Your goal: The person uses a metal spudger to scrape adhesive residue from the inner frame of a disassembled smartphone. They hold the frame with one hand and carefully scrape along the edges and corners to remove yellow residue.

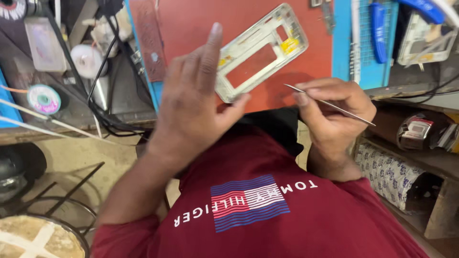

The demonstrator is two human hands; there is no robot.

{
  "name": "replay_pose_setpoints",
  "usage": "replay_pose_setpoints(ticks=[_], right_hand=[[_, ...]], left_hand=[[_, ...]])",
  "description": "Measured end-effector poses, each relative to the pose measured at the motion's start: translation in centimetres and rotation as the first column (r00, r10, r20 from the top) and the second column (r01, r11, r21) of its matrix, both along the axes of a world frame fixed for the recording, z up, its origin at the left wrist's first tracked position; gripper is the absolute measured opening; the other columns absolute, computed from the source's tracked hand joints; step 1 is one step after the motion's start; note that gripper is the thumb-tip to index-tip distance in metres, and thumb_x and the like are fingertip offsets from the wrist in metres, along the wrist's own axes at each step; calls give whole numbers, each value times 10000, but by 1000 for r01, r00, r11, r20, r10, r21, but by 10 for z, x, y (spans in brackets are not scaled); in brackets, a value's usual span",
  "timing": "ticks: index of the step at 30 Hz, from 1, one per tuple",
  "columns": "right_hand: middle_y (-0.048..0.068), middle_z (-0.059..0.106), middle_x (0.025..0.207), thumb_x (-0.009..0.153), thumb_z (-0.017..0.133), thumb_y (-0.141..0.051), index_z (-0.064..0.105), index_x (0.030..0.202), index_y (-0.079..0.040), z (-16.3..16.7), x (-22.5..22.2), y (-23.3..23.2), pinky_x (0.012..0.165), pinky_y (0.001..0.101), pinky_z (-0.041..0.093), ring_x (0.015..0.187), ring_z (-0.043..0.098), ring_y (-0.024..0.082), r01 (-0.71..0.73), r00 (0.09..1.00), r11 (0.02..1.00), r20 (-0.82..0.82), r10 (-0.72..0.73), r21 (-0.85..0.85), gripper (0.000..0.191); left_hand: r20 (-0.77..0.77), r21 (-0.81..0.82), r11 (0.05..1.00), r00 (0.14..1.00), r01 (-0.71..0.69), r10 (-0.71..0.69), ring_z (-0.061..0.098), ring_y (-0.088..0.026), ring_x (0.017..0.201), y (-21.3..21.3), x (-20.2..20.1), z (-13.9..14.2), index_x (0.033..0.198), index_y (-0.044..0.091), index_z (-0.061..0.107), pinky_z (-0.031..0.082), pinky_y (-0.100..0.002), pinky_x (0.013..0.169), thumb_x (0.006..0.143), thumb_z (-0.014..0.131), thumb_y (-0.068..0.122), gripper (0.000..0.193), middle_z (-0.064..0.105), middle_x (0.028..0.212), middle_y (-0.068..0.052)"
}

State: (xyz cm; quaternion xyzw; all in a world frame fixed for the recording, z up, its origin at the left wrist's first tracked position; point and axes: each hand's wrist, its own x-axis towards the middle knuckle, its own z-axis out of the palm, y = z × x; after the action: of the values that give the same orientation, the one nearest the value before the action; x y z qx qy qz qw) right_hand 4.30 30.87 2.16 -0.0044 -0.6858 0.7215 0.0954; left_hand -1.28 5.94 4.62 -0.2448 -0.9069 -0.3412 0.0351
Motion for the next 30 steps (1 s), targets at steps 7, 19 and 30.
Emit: replay_pose_setpoints(ticks=[7, 19, 30], right_hand=[[159, 750, 1058, 983, 790, 101, 670, 1047, 32, 8, -35, -37, 671, 214, 586, 856, 737, 132, -133, 976, 857, -83, 200, 498, 152], [154, 737, 1022, 955, 778, 98, 638, 1006, 13, 12, -44, -47, 733, 235, 598, 877, 734, 163, -50, 983, 812, -116, 143, 581, 172], [139, 729, 962, 836, 811, 86, 648, 925, 19, 21, -51, -57, 786, 330, 590, 908, 717, 259, -111, 945, 694, -140, 294, 711, 198]], left_hand=[[-49, 145, 986, 995, -78, 86, 521, -357, 1204, -6, 19, -11, 1574, 33, 172, 400, -441, 1111, 795, 940, 368, 1144, 513, 1403, -166], [-22, 145, 982, 992, -119, 124, 553, -224, 1090, -2, 24, -29, 1587, 39, 300, 415, -386, 964, 859, 919, 488, 1057, 603, 1176, -21], [-16, 142, 984, 994, -106, 110, 540, -217, 1036, -4, 24, -30, 1601, 34, 313, 413, -383, 933, 824, 929, 440, 1071, 568, 1127, -47]])
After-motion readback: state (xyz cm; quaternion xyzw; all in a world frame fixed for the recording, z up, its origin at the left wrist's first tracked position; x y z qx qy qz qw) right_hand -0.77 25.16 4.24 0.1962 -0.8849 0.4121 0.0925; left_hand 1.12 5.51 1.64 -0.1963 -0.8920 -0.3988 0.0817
